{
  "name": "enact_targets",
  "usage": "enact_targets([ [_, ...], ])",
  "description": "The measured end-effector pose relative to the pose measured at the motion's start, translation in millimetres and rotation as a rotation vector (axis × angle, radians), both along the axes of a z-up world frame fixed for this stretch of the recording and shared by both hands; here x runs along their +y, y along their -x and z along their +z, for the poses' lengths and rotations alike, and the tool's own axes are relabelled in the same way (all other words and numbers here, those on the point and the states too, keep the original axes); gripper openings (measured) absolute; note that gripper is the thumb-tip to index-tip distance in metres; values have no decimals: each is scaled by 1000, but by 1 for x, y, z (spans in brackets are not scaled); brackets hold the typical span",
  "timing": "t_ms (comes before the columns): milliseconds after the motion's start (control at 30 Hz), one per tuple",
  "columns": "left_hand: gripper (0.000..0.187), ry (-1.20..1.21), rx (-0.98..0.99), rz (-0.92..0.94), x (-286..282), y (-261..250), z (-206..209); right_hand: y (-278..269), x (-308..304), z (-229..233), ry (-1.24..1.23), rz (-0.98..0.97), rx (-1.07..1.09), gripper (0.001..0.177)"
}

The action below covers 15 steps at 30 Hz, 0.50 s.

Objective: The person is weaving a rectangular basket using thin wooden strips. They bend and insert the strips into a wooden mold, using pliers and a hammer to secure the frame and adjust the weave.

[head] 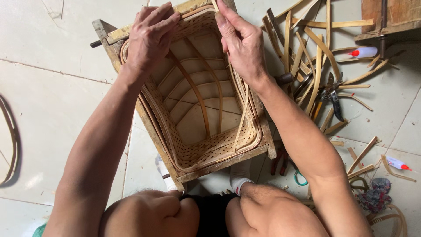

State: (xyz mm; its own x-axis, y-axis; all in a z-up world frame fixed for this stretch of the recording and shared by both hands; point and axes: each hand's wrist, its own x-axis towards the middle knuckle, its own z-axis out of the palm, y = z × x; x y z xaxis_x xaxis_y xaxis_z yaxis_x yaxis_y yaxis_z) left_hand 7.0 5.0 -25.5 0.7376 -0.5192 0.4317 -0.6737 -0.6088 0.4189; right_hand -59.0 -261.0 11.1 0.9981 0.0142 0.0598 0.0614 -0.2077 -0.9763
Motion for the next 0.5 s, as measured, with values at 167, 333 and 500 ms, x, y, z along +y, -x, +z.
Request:
enact_targets([
  [167, 22, -13, 36, 12, -2, -2, 3, -4, 6, -7, -10, 66, 39, 37],
  [333, 36, -61, 78, 4, -1, -1, 11, -9, 22, 3, 167, 149, 210, 39],
  [500, 49, -95, 64, -62, -1, 1, 21, -12, 27, -6, 102, 292, -9, 37],
])
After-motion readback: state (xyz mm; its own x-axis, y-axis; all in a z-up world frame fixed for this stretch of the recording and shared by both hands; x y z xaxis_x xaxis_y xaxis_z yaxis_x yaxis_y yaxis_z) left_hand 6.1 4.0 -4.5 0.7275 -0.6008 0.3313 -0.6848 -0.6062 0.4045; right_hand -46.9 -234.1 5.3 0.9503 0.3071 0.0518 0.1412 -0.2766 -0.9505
